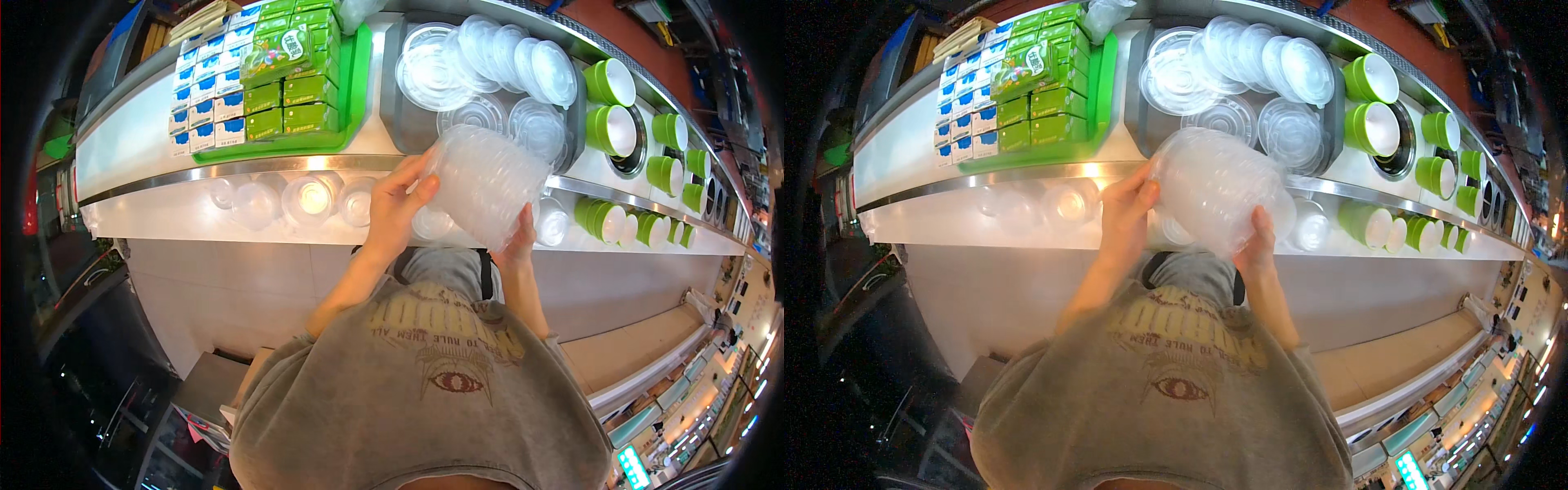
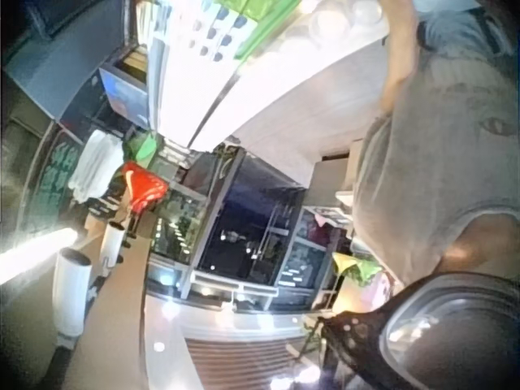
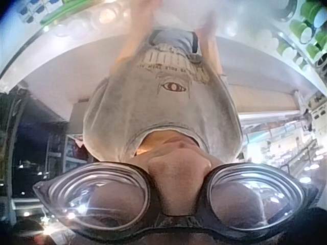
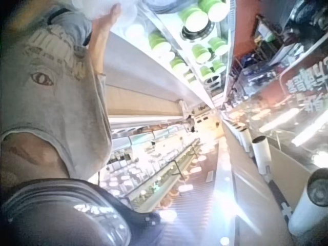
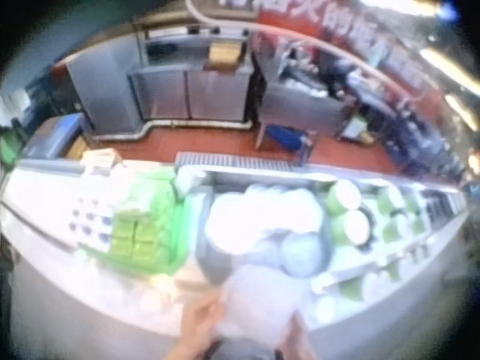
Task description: Organize stacks of condiment boxes and plastic container lids on a restaurant counter.
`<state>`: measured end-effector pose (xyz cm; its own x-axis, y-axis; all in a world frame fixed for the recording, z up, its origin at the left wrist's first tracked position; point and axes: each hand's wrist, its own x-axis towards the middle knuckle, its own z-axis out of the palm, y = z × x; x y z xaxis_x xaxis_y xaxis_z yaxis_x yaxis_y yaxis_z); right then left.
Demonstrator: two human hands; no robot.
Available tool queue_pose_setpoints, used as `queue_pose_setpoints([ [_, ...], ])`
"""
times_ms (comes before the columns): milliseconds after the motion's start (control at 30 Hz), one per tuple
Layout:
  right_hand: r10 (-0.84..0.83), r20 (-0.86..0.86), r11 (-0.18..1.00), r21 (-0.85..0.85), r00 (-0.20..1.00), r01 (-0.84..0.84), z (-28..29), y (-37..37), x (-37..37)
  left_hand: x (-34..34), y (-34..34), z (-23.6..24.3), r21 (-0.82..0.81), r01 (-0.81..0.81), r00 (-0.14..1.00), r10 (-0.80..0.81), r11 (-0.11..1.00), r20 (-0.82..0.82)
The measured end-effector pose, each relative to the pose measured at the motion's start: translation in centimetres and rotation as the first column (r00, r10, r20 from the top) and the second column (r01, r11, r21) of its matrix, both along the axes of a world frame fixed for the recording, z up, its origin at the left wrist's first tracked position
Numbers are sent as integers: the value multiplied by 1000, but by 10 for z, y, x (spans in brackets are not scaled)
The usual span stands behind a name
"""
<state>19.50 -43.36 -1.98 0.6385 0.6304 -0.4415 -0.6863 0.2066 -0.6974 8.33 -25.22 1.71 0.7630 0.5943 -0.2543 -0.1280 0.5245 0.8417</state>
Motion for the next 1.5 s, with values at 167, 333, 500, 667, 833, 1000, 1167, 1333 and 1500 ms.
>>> queue_pose_setpoints([
  [167,73,69,996,38,995,-76,0,16,-3,-9,10,-9,-107,-19,998,26,994,63],
  [333,140,65,989,26,988,-142,0,24,-2,-12,17,-14,-118,-3,995,14,993,96],
  [500,121,-21,992,-33,992,-121,4,38,-3,-10,20,-22,-243,-7,996,27,970,80],
  [667,204,34,979,-29,978,-203,19,65,15,-3,32,-20,-59,-32,999,30,998,-35],
  [833,95,-52,987,-125,994,-101,43,110,33,16,45,-24,-10,-181,982,182,983,60],
  [1000,219,121,971,-127,968,-204,33,163,75,56,68,-47,80,-421,903,426,904,-63],
  [1167,426,270,879,-349,864,-324,54,238,97,80,109,-75,147,-512,833,531,846,-156],
  [1333,487,290,824,-466,824,-323,19,294,127,94,129,-71,168,-575,796,595,801,-114],
  [1500,529,337,774,-569,779,-279,7,319,121,89,133,-74,161,-541,825,558,825,-85],
])
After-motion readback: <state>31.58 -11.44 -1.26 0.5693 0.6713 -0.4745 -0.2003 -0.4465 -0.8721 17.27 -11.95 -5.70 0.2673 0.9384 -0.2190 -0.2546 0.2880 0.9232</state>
